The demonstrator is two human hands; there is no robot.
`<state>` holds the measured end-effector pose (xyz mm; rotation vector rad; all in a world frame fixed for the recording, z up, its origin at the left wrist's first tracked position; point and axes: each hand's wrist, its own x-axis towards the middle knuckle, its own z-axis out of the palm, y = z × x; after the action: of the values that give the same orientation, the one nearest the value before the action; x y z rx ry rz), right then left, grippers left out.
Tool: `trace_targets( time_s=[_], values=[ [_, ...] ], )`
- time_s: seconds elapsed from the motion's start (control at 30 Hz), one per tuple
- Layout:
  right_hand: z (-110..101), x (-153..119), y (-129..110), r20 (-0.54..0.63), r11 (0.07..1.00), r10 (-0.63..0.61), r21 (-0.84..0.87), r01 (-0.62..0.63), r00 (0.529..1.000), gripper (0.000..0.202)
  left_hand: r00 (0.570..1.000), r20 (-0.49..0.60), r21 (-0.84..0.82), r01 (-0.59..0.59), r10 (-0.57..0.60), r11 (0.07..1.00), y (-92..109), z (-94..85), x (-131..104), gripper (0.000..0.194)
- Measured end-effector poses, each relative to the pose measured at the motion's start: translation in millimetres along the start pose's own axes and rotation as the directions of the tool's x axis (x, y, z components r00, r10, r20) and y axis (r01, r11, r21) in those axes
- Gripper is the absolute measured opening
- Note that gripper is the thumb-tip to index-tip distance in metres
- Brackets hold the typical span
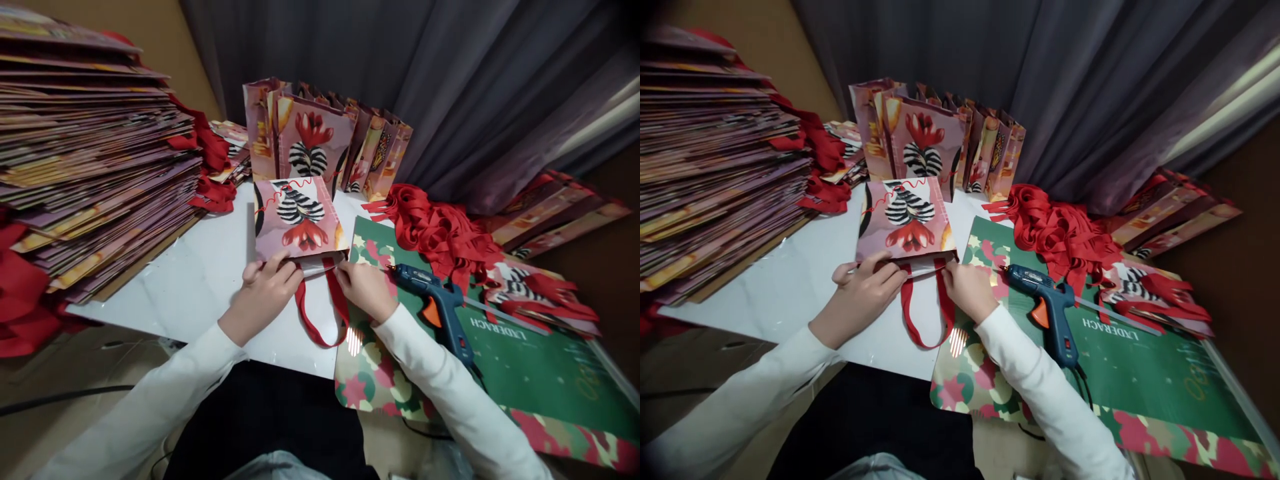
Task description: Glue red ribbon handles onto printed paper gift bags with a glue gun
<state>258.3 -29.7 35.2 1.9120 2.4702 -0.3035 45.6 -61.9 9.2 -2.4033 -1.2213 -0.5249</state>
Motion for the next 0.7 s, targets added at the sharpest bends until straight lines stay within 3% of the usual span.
trace_targets(
  time_s=[0.1, 0.17, 0.27, 0.4, 0.53, 0.7],
  values=[
    [-10.8, -8.7, 8.5, 0.041, 1.000, -0.014, 0.026, 0.013, 0.999, 0.031, 1.000, -0.005, 0.022, -0.008, 0.008, 1.000, 0.1, 1.4, -0.6, 0.029],
    [-17.1, -10.2, 17.0, -0.023, 0.996, 0.058, 0.065, -0.056, 0.998, 0.033, 1.000, -0.003, 0.051, -0.010, 0.010, 0.999, 0.0, 2.4, -0.2, 0.031],
    [-17.3, -0.8, 24.4, -0.136, 0.975, 0.121, 0.205, -0.092, 0.983, 0.020, 1.000, 0.004, 0.077, 0.012, -0.012, 0.997, 0.5, 2.5, 2.2, 0.030],
    [-4.7, 20.2, 19.9, -0.065, 0.926, 0.133, 0.364, -0.100, 0.989, 0.016, 0.999, 0.010, 0.121, 0.043, -0.044, 0.992, 3.0, 1.6, 5.9, 0.032],
    [3.0, 35.2, 10.9, -0.102, 0.924, 0.257, 0.317, -0.213, 0.961, 0.028, 0.997, 0.027, 0.156, 0.070, -0.075, 0.985, 5.4, 6.5, 5.7, 0.036],
    [6.7, 52.7, 5.0, -0.140, 0.938, 0.277, 0.256, -0.235, 0.951, 0.028, 0.966, 0.160, -0.035, 0.209, -0.201, 0.977, 3.5, 23.0, -1.8, 0.040]
  ],
)
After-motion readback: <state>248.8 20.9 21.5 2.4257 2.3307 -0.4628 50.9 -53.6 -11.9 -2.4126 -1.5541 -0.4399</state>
